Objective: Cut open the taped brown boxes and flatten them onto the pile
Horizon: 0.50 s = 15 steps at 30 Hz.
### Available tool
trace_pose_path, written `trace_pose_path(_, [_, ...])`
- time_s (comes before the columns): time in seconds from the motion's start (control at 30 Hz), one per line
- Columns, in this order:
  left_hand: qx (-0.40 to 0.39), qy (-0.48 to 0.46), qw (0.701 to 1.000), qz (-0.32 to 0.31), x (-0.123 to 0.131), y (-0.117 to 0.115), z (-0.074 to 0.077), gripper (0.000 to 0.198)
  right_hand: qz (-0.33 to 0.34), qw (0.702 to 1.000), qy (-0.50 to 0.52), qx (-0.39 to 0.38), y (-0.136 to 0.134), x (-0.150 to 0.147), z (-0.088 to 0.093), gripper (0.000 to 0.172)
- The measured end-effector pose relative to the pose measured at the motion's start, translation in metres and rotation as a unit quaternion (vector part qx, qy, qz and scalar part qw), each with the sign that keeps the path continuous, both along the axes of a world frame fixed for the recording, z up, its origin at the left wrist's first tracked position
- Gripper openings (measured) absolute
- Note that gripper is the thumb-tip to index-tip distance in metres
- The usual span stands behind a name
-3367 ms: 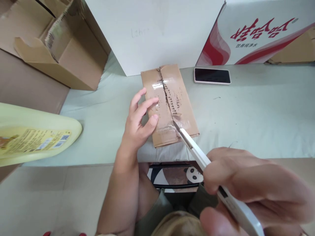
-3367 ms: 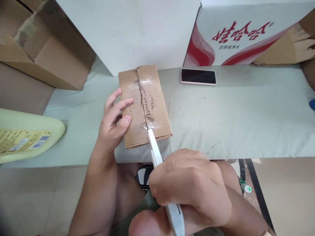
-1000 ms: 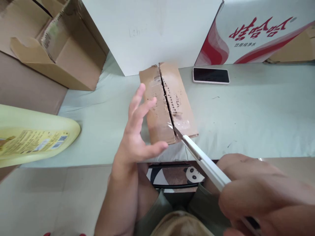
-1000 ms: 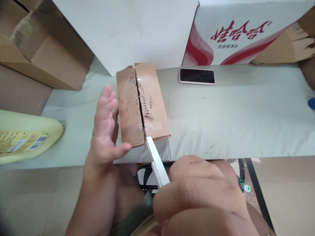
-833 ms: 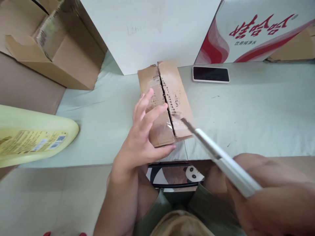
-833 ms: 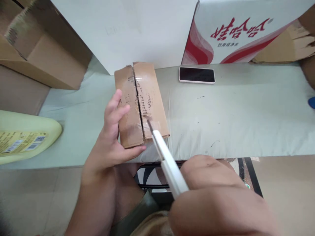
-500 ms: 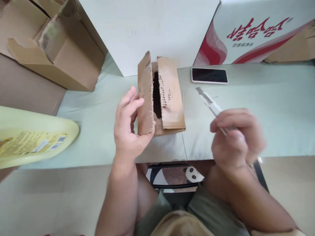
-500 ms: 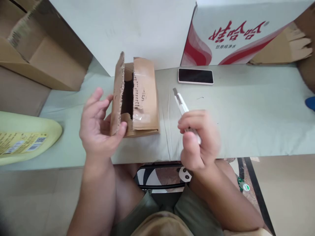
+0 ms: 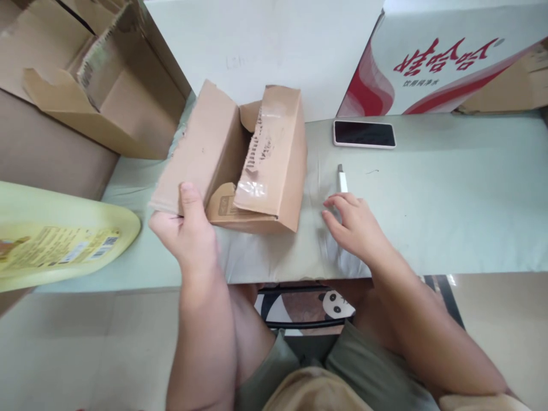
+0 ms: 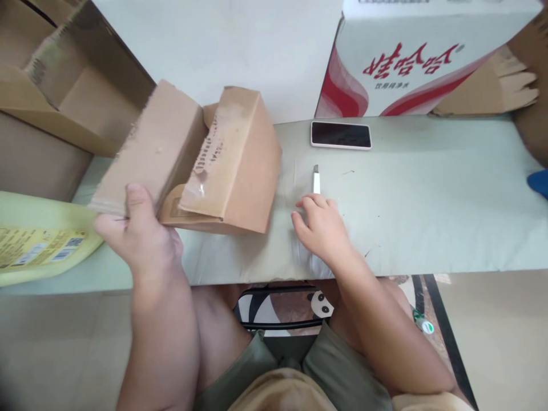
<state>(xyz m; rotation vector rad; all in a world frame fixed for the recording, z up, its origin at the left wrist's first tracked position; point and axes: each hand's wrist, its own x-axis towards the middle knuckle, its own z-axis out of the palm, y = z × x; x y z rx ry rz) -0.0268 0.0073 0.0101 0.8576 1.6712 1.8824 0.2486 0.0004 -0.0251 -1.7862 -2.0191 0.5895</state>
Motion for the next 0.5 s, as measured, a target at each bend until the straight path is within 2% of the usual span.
trace_pose_path(0.07, [0.09,-0.03,0.993,0.076,0.003,0.007,-0.002,0.031,0.008,1.0,-0.011,-0.027,-0.002,-0.002,0.0,0.031])
trace_pose_path(0.13, [0.115,-0.065,0.988,0.075,0.008,0.011,-0.001,0.033,0.008,0.999,0.015,-0.031,-0.003,-0.001,0.003,0.031])
trace_pose_path(0.23, [0.099,-0.092,0.99,0.027,0.01,0.011,0.005,0.031,-0.032,0.993,0.112,0.017,0.001,0.007,0.009,0.031])
trace_pose_path(0.33, [0.031,-0.121,0.989,-0.075,0.005,0.01,0.009,0.036,-0.087,0.963,0.24,0.087,0.007,0.021,0.011,0.033])
trace_pose_path(0.4, [-0.032,-0.153,0.978,-0.139,0.0,0.011,0.006,0.039,-0.098,0.937,0.312,0.122,0.012,0.03,0.01,0.036])
trace_pose_path(0.5, [-0.106,-0.176,0.961,-0.186,-0.005,0.015,-0.003,0.041,-0.104,0.913,0.37,0.14,0.018,0.042,0.006,0.041])
